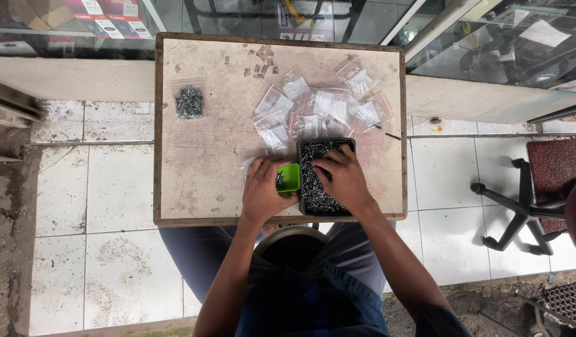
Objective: The person sits at a table and sorts small metal screws from a black tray into a green measuring cup using their hands. They repeatedly scoop the screws and transfer them into the cup.
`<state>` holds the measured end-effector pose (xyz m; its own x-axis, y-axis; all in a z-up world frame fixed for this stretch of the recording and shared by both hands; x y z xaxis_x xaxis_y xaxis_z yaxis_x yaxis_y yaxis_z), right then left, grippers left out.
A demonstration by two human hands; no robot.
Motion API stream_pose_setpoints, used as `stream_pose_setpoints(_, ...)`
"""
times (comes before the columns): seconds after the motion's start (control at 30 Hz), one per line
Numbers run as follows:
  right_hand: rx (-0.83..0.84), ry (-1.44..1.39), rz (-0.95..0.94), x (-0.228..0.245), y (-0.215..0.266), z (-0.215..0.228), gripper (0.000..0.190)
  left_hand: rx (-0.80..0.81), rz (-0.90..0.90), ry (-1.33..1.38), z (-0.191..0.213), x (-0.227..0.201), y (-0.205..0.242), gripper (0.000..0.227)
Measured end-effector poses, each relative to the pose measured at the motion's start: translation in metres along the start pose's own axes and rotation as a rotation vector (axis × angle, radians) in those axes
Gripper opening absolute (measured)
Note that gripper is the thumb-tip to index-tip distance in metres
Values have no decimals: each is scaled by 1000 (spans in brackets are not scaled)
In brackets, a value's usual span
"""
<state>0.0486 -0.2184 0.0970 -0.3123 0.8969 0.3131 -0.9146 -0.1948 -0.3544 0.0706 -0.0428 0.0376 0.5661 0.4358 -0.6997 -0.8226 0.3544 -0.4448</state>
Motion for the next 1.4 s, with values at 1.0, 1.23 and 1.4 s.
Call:
stream_pose_setpoints(1.0,-144,105,-77,-29,5,45,24,-50,-24,7,6,-3,-3,76)
stream_pose_setpoints(1.23,-133,202,-185,-38,0,25,14,-70,-28,23,14,-9,-2,76)
stream_pose_setpoints(1.4,-103,145,-263,-66,9,10,16,-81,-37,-4,8,-6,-1,77)
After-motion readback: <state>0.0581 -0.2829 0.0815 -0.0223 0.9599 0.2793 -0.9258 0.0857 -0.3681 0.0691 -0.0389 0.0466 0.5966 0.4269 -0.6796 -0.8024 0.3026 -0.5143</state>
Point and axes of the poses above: each hand's wrist, its own y-axis away from the middle knuckle, its own z-axis out of the back of the hand, x = y × z, the point moved 10 cm from there along -y, towards the middle knuckle, and after that the axes turned 2 degrees about y, right-handed, at the moved point
